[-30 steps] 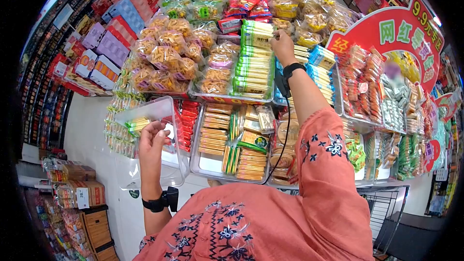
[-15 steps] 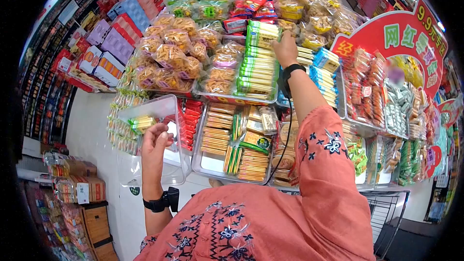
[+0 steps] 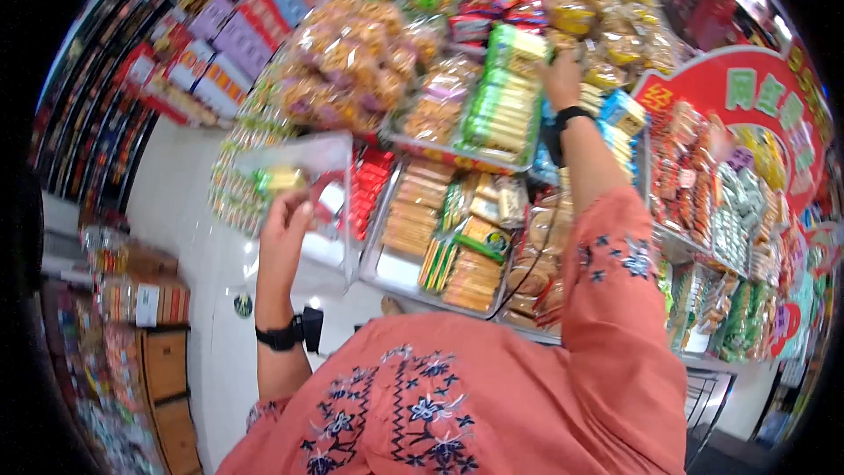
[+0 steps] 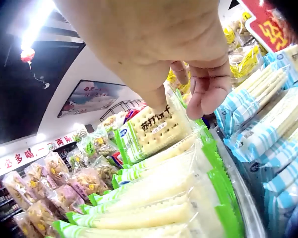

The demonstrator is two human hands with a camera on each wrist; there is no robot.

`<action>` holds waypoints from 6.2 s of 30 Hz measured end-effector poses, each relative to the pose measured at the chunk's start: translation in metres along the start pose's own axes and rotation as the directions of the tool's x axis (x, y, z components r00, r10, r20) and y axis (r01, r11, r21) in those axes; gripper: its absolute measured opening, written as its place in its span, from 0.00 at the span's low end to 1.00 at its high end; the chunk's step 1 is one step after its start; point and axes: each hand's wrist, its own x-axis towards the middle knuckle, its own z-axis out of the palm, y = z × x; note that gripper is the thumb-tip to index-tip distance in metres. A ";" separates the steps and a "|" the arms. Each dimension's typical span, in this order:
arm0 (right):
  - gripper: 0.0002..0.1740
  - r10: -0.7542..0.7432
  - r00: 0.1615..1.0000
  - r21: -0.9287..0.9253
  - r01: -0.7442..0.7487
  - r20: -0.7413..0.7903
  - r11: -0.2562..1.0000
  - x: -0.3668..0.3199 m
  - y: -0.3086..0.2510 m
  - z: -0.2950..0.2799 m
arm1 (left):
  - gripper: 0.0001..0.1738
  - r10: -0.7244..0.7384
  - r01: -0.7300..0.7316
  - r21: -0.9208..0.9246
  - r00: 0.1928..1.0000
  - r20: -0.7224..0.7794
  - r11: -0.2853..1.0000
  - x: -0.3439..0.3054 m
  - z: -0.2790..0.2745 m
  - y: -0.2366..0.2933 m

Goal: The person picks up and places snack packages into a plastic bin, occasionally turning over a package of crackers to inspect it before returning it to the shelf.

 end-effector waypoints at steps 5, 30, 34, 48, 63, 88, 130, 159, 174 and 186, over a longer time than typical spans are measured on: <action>0.26 0.109 0.960 0.330 -0.194 0.259 0.924 -0.010 -0.050 -0.046 | 0.16 0.075 -0.056 0.141 0.989 -0.131 0.988 0.017 -0.058 0.014; 0.12 -0.252 0.689 0.678 -0.458 0.680 0.575 -0.291 -0.195 -0.064 | 0.08 0.155 -0.571 0.817 0.802 0.576 -0.081 0.135 -0.112 -0.119; 0.14 -0.218 0.708 0.671 -0.458 0.672 0.583 -0.301 -0.196 -0.062 | 0.09 0.189 -0.585 0.795 0.772 0.607 -0.161 0.140 -0.112 -0.127; 0.15 -0.208 0.674 0.636 -0.483 0.709 0.602 -0.315 -0.198 -0.064 | 0.11 0.077 -0.597 0.789 0.788 0.611 -0.147 0.135 -0.129 -0.165; 0.15 -0.163 0.661 0.596 -0.507 0.732 0.623 -0.324 -0.194 -0.069 | 0.24 -0.198 -0.507 0.861 0.847 0.492 -0.029 0.136 -0.132 -0.158; 0.22 -0.431 0.596 0.722 -0.649 0.678 0.238 -0.295 -0.229 -0.092 | 0.20 0.048 -0.160 0.139 0.806 0.589 0.977 0.021 -0.028 0.076; 0.31 -0.445 0.886 0.764 0.378 -0.133 0.524 -0.275 -0.149 -0.159 | 0.16 0.547 -0.524 -0.193 0.832 0.093 0.829 -0.029 0.101 0.059; 0.26 -0.168 0.974 0.582 0.050 0.151 0.811 -0.094 -0.085 -0.144 | 0.14 0.149 -0.145 -0.060 0.986 0.073 0.988 -0.017 0.083 0.034; 0.30 -0.076 0.940 0.380 -0.059 0.331 0.923 -0.030 -0.002 -0.033 | 0.15 0.023 -0.020 -0.071 0.999 0.050 0.997 -0.011 0.065 0.014; 0.26 -0.058 0.998 0.221 0.050 0.028 0.974 -0.029 -0.002 -0.010 | 0.13 -0.009 0.012 -0.064 0.999 0.047 0.998 -0.006 0.074 0.009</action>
